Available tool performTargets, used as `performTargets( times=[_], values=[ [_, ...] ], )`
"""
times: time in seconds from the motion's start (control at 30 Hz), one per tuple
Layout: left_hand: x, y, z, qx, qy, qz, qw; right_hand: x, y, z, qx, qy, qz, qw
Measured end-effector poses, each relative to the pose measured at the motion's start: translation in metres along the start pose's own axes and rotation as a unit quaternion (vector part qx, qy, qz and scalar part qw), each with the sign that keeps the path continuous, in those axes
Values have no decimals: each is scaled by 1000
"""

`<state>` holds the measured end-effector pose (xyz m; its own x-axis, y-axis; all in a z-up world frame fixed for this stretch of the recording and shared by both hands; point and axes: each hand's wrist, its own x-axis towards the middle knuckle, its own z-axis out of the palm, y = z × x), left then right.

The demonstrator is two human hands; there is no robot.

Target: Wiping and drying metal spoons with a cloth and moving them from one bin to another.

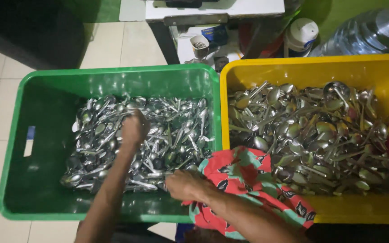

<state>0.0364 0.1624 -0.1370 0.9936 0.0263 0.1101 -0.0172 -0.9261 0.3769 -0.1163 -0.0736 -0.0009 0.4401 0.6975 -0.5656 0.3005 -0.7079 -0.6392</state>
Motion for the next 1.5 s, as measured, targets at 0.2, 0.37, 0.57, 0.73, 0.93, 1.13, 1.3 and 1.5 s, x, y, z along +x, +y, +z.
performTargets(
  times=[0.2,0.37,0.57,0.73,0.93,1.13,1.3,1.5],
  values=[
    [-49,-41,79,267,-236,-23,934,12,16,8,-540,81,-225,807],
    [-84,-65,66,-3,-214,-165,963,-34,-15,-31,231,279,-83,928],
    [-150,120,-124,-221,-115,-206,946,-10,39,-31,171,589,-100,784],
    [-181,152,-134,-238,-82,-185,950,7,40,-31,-45,630,-166,758],
    [-188,170,-134,-266,-19,-139,954,27,42,-17,-200,583,-229,754],
    [-191,172,-125,-264,24,-114,957,42,63,-17,-237,608,-185,735],
    [-187,174,-128,-262,38,-83,961,52,63,-4,-161,555,-220,786],
    [-195,161,-108,-295,-19,-112,949,36,50,-21,-250,624,-156,724]
  ],
)
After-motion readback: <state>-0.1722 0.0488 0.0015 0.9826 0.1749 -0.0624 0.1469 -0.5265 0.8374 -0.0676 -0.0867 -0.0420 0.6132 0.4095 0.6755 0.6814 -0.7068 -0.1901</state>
